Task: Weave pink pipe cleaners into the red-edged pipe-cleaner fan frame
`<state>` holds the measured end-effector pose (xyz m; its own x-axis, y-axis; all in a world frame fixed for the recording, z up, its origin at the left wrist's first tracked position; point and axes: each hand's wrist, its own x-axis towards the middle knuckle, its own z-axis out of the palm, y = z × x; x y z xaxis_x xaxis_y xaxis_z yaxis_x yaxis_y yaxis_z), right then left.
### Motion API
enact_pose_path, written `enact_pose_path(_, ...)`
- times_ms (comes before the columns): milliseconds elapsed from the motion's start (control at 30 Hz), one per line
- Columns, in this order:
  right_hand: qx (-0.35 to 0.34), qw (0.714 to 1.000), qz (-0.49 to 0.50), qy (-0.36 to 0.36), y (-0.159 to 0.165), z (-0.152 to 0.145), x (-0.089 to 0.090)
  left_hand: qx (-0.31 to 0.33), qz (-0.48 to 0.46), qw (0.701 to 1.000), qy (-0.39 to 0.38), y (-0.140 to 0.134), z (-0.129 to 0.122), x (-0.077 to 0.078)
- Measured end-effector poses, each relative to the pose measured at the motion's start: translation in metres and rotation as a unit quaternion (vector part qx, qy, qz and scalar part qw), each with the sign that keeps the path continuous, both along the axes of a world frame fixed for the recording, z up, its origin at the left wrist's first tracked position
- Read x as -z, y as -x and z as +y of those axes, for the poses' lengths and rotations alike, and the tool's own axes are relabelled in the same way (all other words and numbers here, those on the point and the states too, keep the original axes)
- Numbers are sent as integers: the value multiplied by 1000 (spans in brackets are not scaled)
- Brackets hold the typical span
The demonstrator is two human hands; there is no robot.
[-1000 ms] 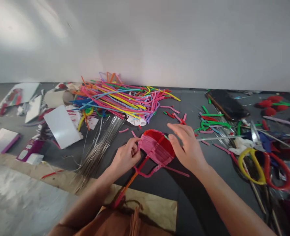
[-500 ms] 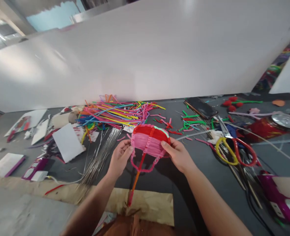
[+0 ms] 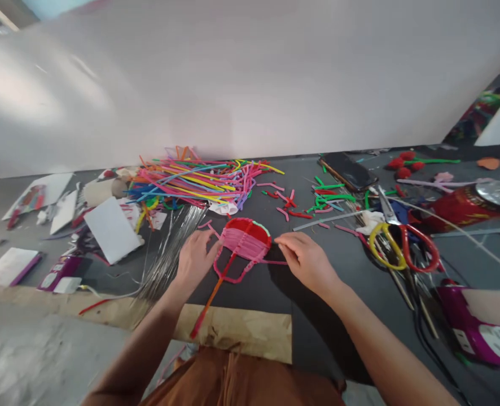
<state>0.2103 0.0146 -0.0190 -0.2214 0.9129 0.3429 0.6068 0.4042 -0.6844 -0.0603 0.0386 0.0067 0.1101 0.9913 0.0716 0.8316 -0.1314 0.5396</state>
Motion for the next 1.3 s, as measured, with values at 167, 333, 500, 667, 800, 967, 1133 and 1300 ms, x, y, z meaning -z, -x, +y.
enact_pose_path(167,-161,974,-133,-93,13,-6,2,313,149,935,-74,-14,-18,5)
enact_pose_path(333,-222,947,-210,-100,20,4,6,371,166,912,-55,-16,-22,22)
enact_pose_path(500,-245,932,-258,-64,20,10,3,377,149,913,-49,-13,-21,28)
enact_pose_path(667,-261,918,-293,-60,22,15,-6,368,125,921,-38,-15,-22,30)
enact_pose_path(800,-267,909,-318,-40,26,19,-11,362,118,925,-18,-16,-23,30)
enact_pose_path(967,-262,912,-312,-47,31,18,-6,359,113,926,-22,-16,-23,30)
enact_pose_path(1133,-236,944,-229,-23,26,16,0,350,104,930,-33,-17,-24,30)
enact_pose_path(1300,-89,989,-116,14,6,5,-1,359,101,927,-34,-18,-26,27)
